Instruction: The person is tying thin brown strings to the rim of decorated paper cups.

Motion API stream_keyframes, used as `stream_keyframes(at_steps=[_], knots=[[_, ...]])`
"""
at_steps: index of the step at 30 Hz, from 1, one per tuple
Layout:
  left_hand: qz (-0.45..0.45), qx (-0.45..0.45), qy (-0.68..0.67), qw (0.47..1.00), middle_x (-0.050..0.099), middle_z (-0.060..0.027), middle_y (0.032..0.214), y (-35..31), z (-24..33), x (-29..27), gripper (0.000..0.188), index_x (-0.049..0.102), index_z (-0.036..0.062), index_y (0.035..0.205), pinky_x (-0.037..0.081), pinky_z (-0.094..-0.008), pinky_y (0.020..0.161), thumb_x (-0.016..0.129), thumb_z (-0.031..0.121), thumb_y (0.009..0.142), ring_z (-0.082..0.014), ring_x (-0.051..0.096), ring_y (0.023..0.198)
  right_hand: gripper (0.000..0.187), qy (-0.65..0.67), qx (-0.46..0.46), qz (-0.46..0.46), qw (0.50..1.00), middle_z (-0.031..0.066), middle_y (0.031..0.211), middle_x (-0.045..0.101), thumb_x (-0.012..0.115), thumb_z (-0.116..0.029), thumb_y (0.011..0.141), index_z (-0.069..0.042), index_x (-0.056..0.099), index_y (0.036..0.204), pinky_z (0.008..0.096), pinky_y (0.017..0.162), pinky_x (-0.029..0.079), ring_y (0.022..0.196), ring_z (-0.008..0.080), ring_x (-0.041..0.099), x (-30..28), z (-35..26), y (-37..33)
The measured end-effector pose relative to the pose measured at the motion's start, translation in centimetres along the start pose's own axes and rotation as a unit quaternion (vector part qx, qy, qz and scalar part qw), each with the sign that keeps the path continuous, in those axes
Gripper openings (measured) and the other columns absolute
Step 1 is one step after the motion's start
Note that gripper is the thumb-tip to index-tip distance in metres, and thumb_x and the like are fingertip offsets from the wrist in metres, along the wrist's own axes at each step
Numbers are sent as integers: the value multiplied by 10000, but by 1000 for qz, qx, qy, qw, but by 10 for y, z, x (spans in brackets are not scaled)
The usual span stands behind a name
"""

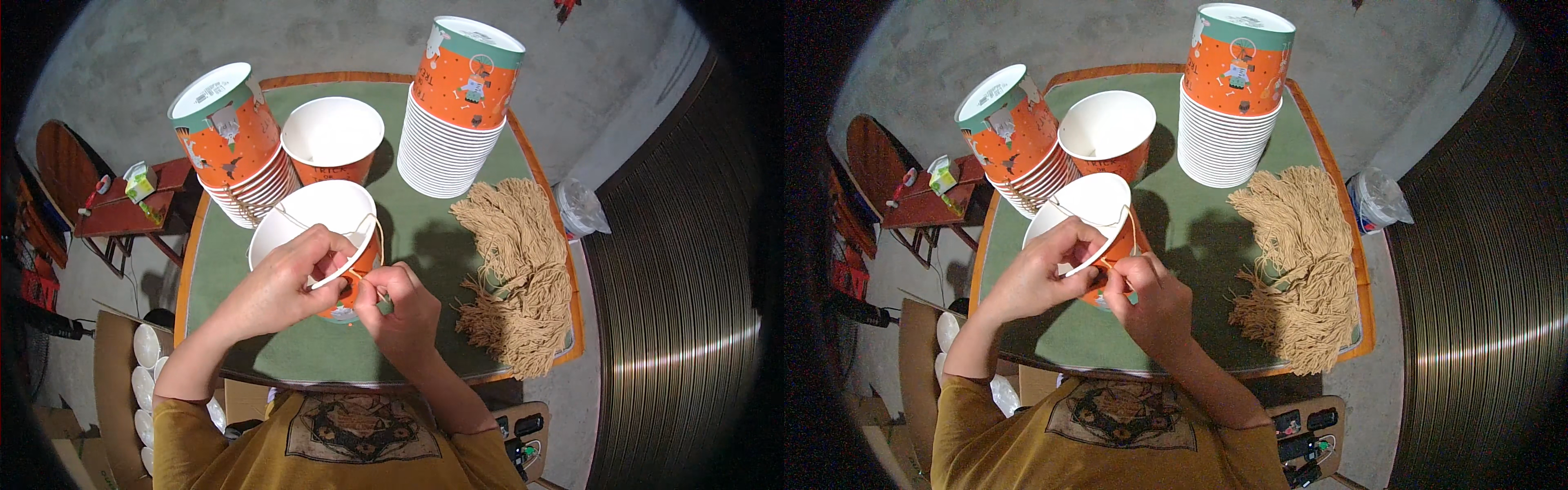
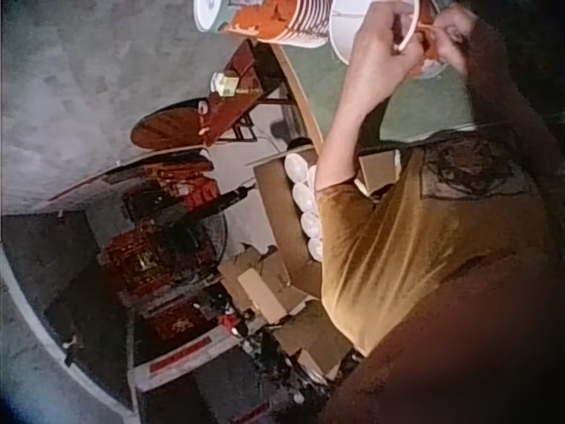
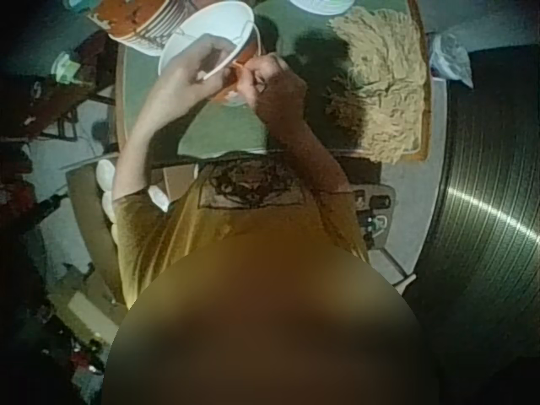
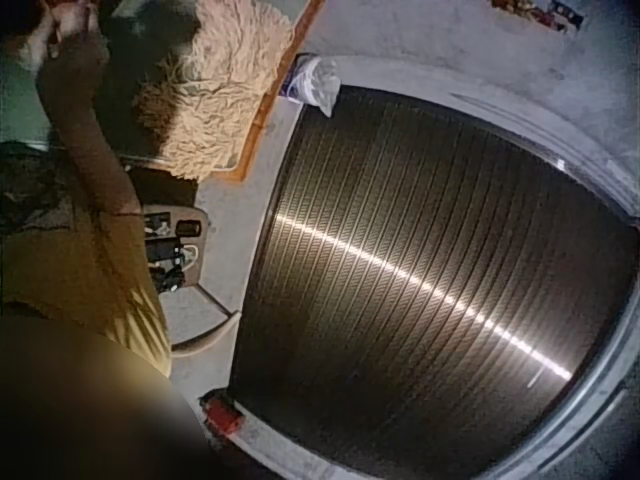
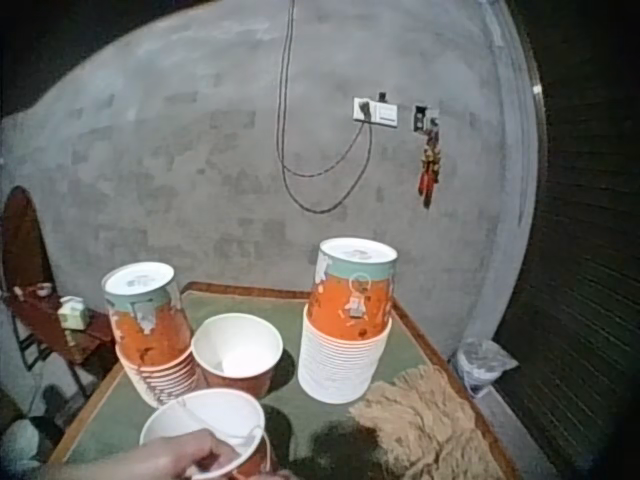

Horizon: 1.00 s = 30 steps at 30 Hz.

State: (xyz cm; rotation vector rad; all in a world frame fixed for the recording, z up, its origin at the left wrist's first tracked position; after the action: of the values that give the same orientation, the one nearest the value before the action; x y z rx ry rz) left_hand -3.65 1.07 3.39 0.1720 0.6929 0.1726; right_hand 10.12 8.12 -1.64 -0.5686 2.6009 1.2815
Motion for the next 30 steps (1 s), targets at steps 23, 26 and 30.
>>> stream_keyframes(at_steps=[23, 26, 30], knots=[[-114, -26, -39, 992, 557, -99, 814, 3, -10, 26, 97, 530, 34, 919, 467, -339, 671, 558, 127, 924, -227, 574, 723, 276, -36, 18, -65, 997, 69, 779, 587, 704, -33, 755, -95, 517, 947, 350, 561, 514, 664, 242, 627, -13, 3, -20], [-110, -42, -2, 993, 564, -97, 828, 3, -9, 25, 93, 521, 30, 908, 467, -337, 661, 567, 111, 898, -218, 573, 720, 239, -24, 57, -94, 994, 68, 761, 602, 692, -79, 808, -92, 521, 974, 330, 571, 517, 641, 213, 632, -24, 6, -19], [-68, -57, -20, 996, 532, -96, 805, 5, -12, 22, 81, 500, 19, 873, 459, -321, 622, 559, 75, 871, -193, 546, 674, 221, 19, 171, -88, 981, 61, 694, 603, 664, -156, 878, -94, 521, 1033, 290, 577, 509, 590, 163, 624, -38, 16, -17]])
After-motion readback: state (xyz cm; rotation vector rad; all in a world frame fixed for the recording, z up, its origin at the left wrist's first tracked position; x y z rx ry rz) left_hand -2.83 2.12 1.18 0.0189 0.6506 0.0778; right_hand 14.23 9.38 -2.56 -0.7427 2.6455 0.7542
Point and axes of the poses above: each hand's wrist, its own y-axis towards the middle knuckle, its own x-axis out of the palm, z = x × y, the point moved 4 cm from there along y, towards the middle knuckle
